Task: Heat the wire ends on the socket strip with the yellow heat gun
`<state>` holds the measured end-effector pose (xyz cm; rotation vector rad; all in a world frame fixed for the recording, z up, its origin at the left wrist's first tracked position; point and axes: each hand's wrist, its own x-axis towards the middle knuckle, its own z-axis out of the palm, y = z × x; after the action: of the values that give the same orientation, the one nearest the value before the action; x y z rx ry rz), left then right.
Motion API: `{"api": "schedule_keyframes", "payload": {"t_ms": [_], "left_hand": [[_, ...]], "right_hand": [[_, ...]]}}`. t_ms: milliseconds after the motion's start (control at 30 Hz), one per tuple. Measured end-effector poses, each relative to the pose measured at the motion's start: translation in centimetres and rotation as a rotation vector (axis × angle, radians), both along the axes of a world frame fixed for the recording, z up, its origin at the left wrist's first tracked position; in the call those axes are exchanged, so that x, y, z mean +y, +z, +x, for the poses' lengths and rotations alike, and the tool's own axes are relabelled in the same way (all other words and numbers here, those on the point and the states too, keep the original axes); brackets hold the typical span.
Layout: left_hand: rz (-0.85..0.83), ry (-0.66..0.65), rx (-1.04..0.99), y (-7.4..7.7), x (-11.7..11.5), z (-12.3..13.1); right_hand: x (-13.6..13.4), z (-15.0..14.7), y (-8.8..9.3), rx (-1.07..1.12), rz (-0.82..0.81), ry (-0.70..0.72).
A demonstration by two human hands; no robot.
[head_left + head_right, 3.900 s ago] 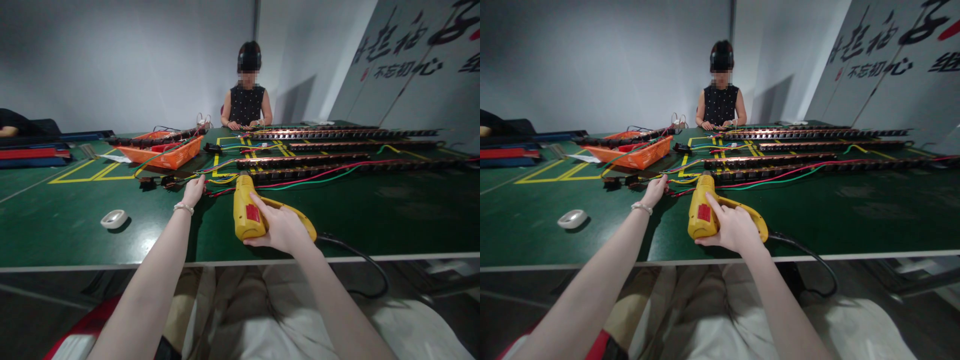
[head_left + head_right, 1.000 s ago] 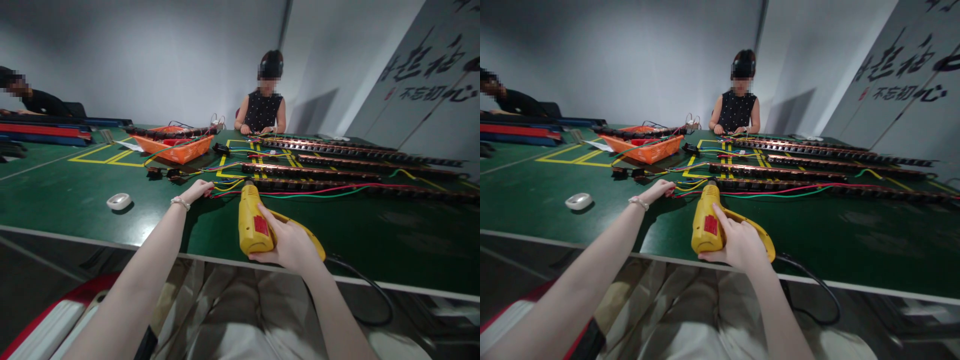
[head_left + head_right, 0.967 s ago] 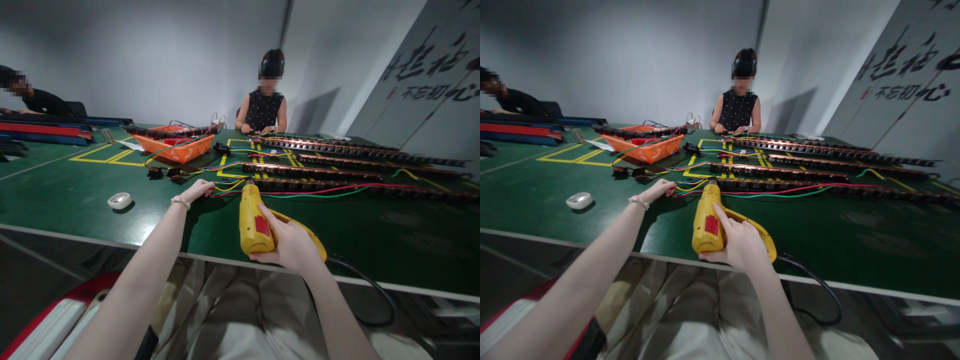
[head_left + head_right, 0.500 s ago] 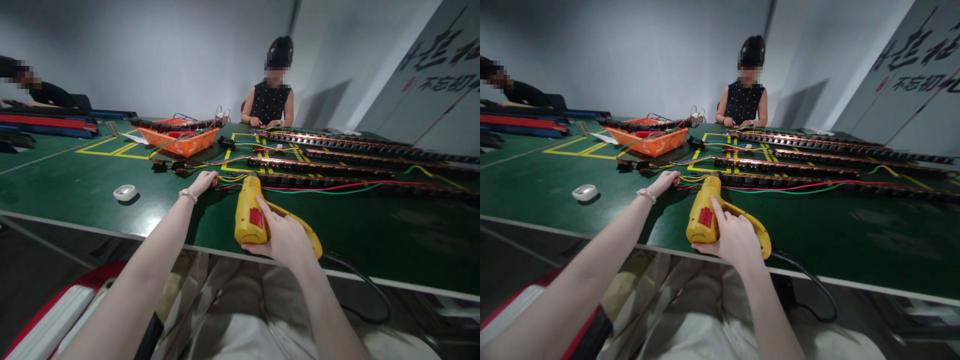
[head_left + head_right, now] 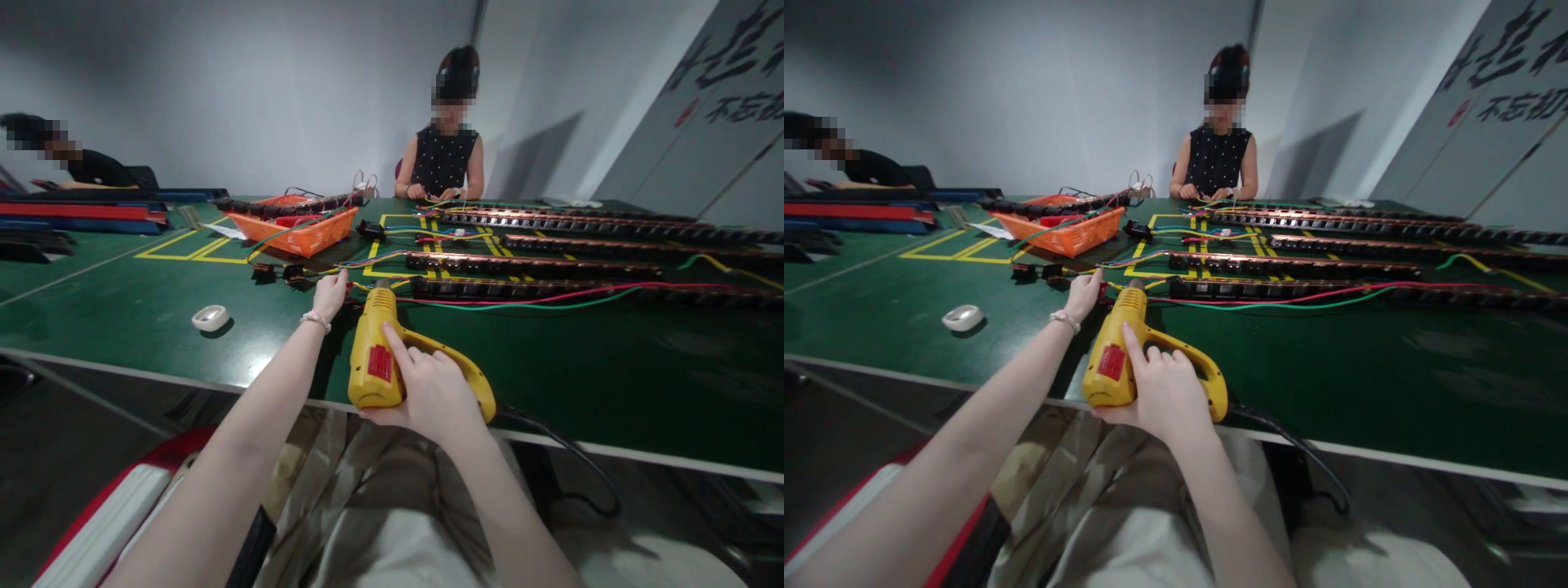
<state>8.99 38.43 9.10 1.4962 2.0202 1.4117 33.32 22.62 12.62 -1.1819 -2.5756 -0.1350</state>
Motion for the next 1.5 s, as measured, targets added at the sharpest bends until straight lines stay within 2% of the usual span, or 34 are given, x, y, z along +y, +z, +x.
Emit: {"api": "schedule_keyframes", "payload": {"t_ms": [200,333,600,733,867,1100,1300,1500], "left_hand": [[-0.086,-0.080,0.072,0.0,0.1,-0.2],[-0.074,-0.106,0.089,0.1,0.1,-0.3],[-0.046,-0.243,-0.146,0.1,-0.1,-1.0],[-0.064,-0.231,-0.267,0.3,-0.4,-0.8],[-0.074,-0.191,-0.305,0.7,-0.6,-0.5],[-0.079,-0.194,-0.235,0.3,-0.5,-1.0],[-0.074,-0.255,-0.092,-0.5,0.0,-1.3],[-0.075,-0.238,0.057,-0.8,-0.2,-1.0]], "right_hand": [[-0.3,-1.3,0.1,0.001,-0.030,0.054],[-0.3,-1.8,-0.1,0.018,-0.039,0.085],[-0.3,-3.4,-0.2,0.028,-0.026,0.130],[-0.3,-3.4,-0.3,0.038,-0.024,0.140],[-0.4,-3.3,-0.3,0.047,-0.022,0.142],[0.1,-2.7,-0.3,0.040,0.010,0.186],[0.6,-0.8,0.0,0.057,-0.035,0.201],[1.0,1.1,0.2,0.065,-0.083,0.187]]}}
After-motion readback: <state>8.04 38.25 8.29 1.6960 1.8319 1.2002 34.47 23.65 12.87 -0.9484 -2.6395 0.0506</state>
